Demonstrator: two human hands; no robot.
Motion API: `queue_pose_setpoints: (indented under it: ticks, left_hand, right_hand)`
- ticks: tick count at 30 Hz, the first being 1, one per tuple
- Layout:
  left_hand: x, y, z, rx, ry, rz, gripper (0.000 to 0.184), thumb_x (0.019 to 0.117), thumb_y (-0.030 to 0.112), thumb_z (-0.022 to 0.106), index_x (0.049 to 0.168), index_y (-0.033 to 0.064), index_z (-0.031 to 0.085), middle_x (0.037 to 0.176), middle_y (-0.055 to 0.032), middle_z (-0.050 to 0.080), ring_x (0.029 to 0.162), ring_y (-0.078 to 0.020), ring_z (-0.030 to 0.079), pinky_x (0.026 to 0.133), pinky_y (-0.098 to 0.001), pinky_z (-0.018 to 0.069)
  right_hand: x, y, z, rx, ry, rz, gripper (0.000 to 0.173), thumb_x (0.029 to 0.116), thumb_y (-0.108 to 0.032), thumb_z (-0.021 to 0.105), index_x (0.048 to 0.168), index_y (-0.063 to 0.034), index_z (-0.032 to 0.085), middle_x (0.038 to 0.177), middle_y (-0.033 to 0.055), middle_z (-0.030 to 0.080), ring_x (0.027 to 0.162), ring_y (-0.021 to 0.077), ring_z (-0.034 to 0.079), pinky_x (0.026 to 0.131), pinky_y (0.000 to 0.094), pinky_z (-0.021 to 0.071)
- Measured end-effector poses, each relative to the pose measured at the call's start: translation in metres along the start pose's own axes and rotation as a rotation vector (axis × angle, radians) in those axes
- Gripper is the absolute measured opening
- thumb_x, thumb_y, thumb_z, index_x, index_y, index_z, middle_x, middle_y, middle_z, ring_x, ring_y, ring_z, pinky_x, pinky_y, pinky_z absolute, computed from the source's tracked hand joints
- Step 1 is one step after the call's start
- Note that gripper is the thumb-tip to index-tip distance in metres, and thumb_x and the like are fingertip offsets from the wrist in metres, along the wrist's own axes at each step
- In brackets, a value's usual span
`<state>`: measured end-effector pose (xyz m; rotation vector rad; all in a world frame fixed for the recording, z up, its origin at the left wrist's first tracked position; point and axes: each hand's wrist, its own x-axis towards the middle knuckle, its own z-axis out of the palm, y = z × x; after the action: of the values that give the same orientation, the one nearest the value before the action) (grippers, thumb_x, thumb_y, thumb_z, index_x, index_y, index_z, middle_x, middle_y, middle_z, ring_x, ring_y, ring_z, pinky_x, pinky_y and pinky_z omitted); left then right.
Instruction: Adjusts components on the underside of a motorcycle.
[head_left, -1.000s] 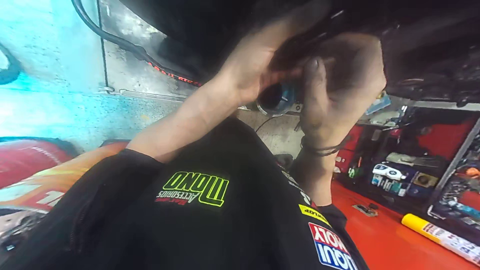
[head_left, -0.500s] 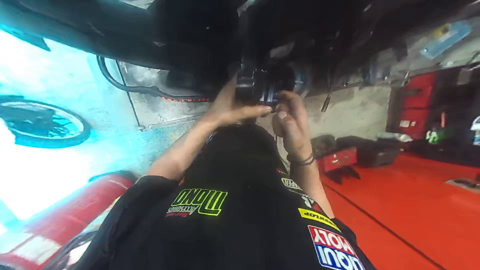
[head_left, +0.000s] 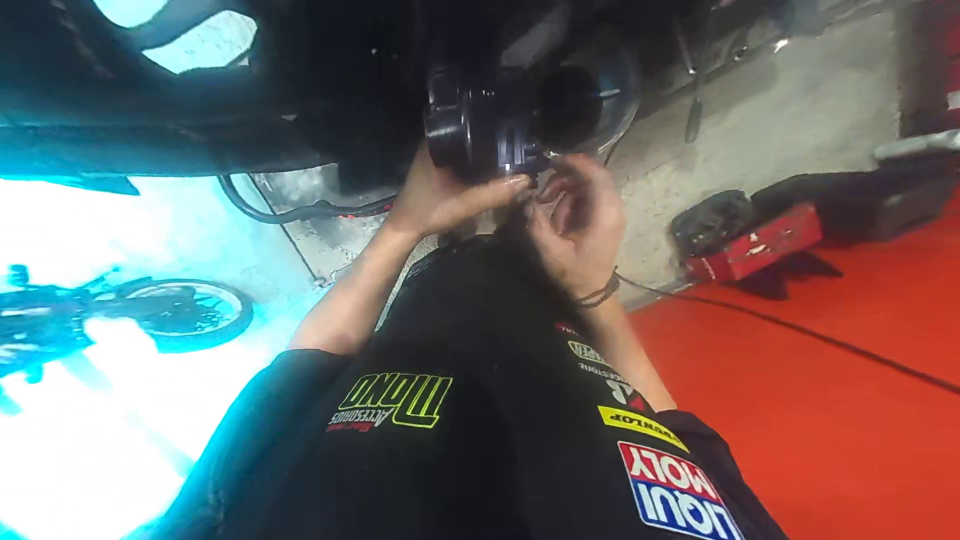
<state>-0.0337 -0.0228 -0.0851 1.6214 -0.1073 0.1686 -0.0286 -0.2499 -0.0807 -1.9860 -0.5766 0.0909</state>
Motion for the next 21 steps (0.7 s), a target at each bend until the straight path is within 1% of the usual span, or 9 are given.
queue_pose_setpoints:
  ticks: [3, 5, 7, 9, 12, 14, 16, 19, 21]
  left_hand:
    - [0.001, 0.013, 0.0, 0.048, -0.009, -0.067, 0.06, 0.0772, 0.024, 0.091, 0.124, -0.0009, 0.062, 0.111, -0.0048, 0.074, 0.102, -0.013, 0.072, 0.093, -0.035, 0.0622]
    - [0.001, 0.015, -0.001, 0.081, -0.01, -0.102, 0.071, 0.0748, 0.027, 0.092, 0.13, -0.0012, 0.058, 0.115, -0.0033, 0.073, 0.106, -0.0107, 0.071, 0.097, -0.0332, 0.061]
    - [0.001, 0.015, -0.005, 0.135, -0.036, -0.116, 0.092, 0.074, 0.033, 0.092, 0.143, -0.0041, 0.046, 0.121, -0.003, 0.072, 0.111, -0.0071, 0.069, 0.101, -0.0303, 0.0589]
    - [0.002, 0.015, -0.011, 0.214, -0.091, -0.116, 0.107, 0.0738, 0.041, 0.09, 0.153, -0.004, 0.034, 0.125, -0.003, 0.07, 0.112, -0.0042, 0.067, 0.101, -0.0282, 0.058]
    - [0.003, 0.021, -0.019, 0.267, -0.189, -0.138, 0.105, 0.0772, 0.042, 0.087, 0.156, 0.0016, 0.03, 0.125, -0.0019, 0.07, 0.109, -0.0027, 0.068, 0.098, -0.0273, 0.0586]
    - [0.004, 0.026, -0.026, 0.22, -0.237, -0.155, 0.091, 0.0866, 0.039, 0.079, 0.156, 0.0024, 0.033, 0.116, -0.003, 0.072, 0.093, -0.0047, 0.071, 0.084, -0.0284, 0.0629]
    - [0.003, 0.024, -0.031, 0.077, -0.275, -0.168, 0.08, 0.0935, 0.034, 0.069, 0.155, 0.0, 0.031, 0.109, -0.0065, 0.072, 0.081, -0.0114, 0.071, 0.07, -0.0333, 0.0639]
    - [0.005, 0.028, -0.035, -0.01, -0.318, -0.177, 0.084, 0.0918, 0.035, 0.062, 0.155, -0.001, 0.021, 0.107, -0.0047, 0.069, 0.074, -0.0119, 0.07, 0.059, -0.0322, 0.0631]
    - [0.007, 0.035, -0.035, -0.017, -0.308, -0.226, 0.084, 0.0877, 0.03, 0.061, 0.156, 0.0018, 0.02, 0.101, -0.0033, 0.069, 0.071, -0.0119, 0.069, 0.058, -0.0322, 0.062]
  right_hand:
    - [0.012, -0.009, -0.003, -0.072, 0.053, -0.158, 0.051, 0.0886, -0.02, 0.075, 0.133, 0.0006, 0.061, 0.104, 0.0134, 0.063, 0.068, 0.0134, 0.055, 0.054, 0.0268, 0.0475]
    - [0.021, -0.01, -0.002, -0.07, 0.074, -0.243, 0.05, 0.0868, -0.021, 0.077, 0.129, 0.0031, 0.063, 0.105, 0.0155, 0.062, 0.07, 0.0134, 0.056, 0.056, 0.0264, 0.0481]
    - [0.028, -0.013, -0.003, -0.078, 0.058, -0.283, 0.053, 0.086, -0.022, 0.078, 0.13, 0.0025, 0.063, 0.108, 0.0162, 0.061, 0.072, 0.013, 0.055, 0.056, 0.0257, 0.0472]
    - [0.034, -0.018, -0.007, -0.147, -0.017, -0.292, 0.056, 0.0867, -0.026, 0.077, 0.136, -0.0022, 0.062, 0.117, 0.0165, 0.059, 0.076, 0.0141, 0.057, 0.06, 0.0273, 0.05]
    - [0.042, -0.021, -0.011, -0.234, -0.13, -0.331, 0.053, 0.0872, -0.024, 0.073, 0.137, -0.0059, 0.063, 0.124, 0.0207, 0.056, 0.08, 0.0189, 0.059, 0.06, 0.032, 0.0502]
    - [0.047, -0.024, -0.015, -0.301, -0.188, -0.33, 0.057, 0.0866, -0.026, 0.075, 0.139, -0.0084, 0.061, 0.129, 0.0216, 0.055, 0.086, 0.023, 0.062, 0.063, 0.0368, 0.0546]
    - [0.053, -0.025, -0.016, -0.322, -0.201, -0.345, 0.064, 0.0846, -0.036, 0.081, 0.14, -0.0085, 0.061, 0.131, 0.0222, 0.054, 0.093, 0.026, 0.064, 0.068, 0.0406, 0.0573]
    - [0.067, -0.025, -0.014, -0.306, -0.137, -0.429, 0.064, 0.0821, -0.045, 0.083, 0.131, -0.0066, 0.066, 0.124, 0.0222, 0.057, 0.095, 0.0256, 0.063, 0.071, 0.0383, 0.0562]
    - [0.076, -0.029, -0.018, -0.298, -0.141, -0.455, 0.063, 0.0815, -0.045, 0.083, 0.128, -0.0062, 0.068, 0.125, 0.0224, 0.058, 0.104, 0.0271, 0.062, 0.081, 0.0386, 0.0568]
